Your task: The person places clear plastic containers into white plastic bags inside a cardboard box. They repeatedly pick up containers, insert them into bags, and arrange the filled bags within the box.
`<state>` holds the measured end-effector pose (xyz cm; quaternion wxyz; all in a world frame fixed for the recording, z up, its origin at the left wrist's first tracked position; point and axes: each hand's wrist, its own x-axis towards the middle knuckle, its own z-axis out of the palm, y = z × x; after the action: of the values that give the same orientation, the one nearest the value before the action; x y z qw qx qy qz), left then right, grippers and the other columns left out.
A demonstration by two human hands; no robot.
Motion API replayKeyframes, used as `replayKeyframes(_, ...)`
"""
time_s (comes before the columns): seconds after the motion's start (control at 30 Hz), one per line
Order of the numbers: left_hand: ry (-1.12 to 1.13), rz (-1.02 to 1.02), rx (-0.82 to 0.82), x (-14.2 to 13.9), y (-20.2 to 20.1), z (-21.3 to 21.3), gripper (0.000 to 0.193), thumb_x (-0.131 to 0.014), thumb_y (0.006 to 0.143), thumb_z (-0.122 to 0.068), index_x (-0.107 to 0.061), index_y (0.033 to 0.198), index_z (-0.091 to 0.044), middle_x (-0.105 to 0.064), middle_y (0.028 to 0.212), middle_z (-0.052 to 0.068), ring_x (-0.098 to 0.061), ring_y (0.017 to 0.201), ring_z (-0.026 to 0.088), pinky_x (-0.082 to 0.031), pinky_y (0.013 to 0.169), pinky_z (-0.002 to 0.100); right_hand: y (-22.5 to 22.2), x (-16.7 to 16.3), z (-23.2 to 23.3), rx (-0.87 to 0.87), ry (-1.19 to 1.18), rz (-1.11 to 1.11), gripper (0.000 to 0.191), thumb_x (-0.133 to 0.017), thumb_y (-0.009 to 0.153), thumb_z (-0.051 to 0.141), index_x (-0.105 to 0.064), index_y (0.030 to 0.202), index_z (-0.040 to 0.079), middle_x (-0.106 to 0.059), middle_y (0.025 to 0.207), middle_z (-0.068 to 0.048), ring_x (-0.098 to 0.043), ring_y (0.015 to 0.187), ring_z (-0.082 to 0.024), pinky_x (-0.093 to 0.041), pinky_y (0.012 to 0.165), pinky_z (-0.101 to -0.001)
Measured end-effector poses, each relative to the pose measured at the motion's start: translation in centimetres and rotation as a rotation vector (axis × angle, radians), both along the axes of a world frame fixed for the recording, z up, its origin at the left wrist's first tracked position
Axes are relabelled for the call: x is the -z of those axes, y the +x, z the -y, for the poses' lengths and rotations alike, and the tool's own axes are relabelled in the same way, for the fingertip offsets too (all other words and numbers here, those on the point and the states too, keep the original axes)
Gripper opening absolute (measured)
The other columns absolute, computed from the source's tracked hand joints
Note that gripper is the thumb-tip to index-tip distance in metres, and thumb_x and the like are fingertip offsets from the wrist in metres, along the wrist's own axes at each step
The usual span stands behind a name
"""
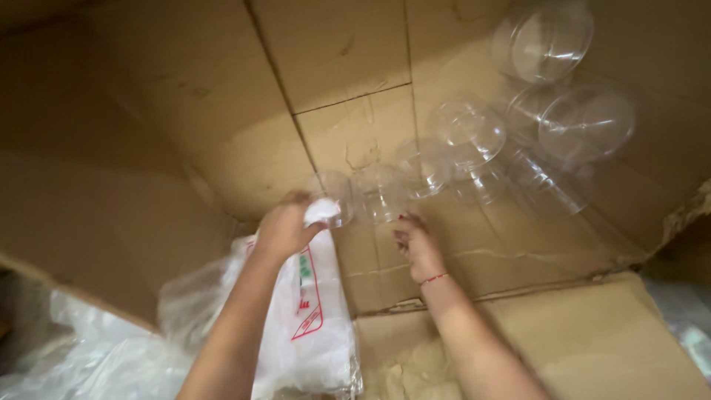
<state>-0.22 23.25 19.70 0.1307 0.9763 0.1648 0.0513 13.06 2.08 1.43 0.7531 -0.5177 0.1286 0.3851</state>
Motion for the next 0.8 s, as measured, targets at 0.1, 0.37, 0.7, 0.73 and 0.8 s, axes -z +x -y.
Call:
replayKeyframes(0.1, -0.016, -0.144, 0.026, 2.5, 5.1, -1.3, 0.058, -0.084, 0.073, -0.035, -0.068, 0.126, -0.019, -0.053, 0.146, 0.009, -0.062, 0.118, 0.034, -0.051, 0.094, 0.046, -0.3, 0.1, -0.2, -0.033, -0.021, 0.03, 0.061, -0.065, 0.086, 0.019, -0.05, 0.145, 0.018, -0.066, 0.124, 0.0, -0.065, 0.095, -0.019, -0.047, 0.072, -0.033)
replayKeyframes(0.37, 0.087, -0.473, -0.1, 6.8, 6.7, -2.7, 0.068, -0.081, 0.081, -0.062, -0.069, 0.125, -0.012, -0.07, 0.122, 0.018, -0.067, 0.115, 0.034, -0.054, 0.097, 0.046, -0.9, 0.3, -0.1, -0.048, 0.064, 0.136, 0.077, -0.064, 0.086, 0.017, -0.033, 0.157, 0.018, -0.06, 0.137, -0.007, -0.067, 0.105, -0.018, -0.051, 0.079, -0.035)
replayKeyframes(0.7, -0.496, 0.194, -0.409, 2.1, -6.1, -4.4, 0.105, -0.098, 0.052, -0.04, -0.052, 0.139, -0.003, -0.067, 0.131, 0.02, -0.069, 0.12, 0.033, -0.055, 0.102, 0.04, -2.2, -1.9, -0.9, -0.365, 0.127, 0.118, 0.06, -0.064, 0.092, 0.025, -0.045, 0.148, 0.016, -0.061, 0.134, 0.003, -0.066, 0.101, -0.016, -0.051, 0.077, -0.0325)
replayKeyframes(0.73, -0.527, 0.168, -0.354, 2.4, -6.5, -3.9, 0.105, -0.099, 0.051, -0.038, -0.052, 0.139, -0.003, -0.066, 0.131, 0.019, -0.066, 0.122, 0.032, -0.052, 0.103, 0.039, -2.3, -1.6, -1.1, -0.294, 0.098, 0.175, 0.056, -0.065, 0.092, 0.021, -0.048, 0.144, 0.013, -0.063, 0.128, 0.001, -0.065, 0.097, -0.016, -0.051, 0.075, -0.0322)
replayKeyframes(0.8, -0.586, 0.123, -0.247, 3.5, -6.0, -2.5, 0.106, -0.101, 0.049, -0.034, -0.053, 0.138, -0.003, -0.064, 0.133, 0.019, -0.061, 0.125, 0.031, -0.048, 0.107, 0.038, -1.8, -0.9, -1.4, -0.152, 0.042, 0.294, 0.047, -0.069, 0.092, 0.015, -0.056, 0.136, 0.006, -0.067, 0.117, -0.005, -0.064, 0.091, -0.014, -0.051, 0.07, -0.0316)
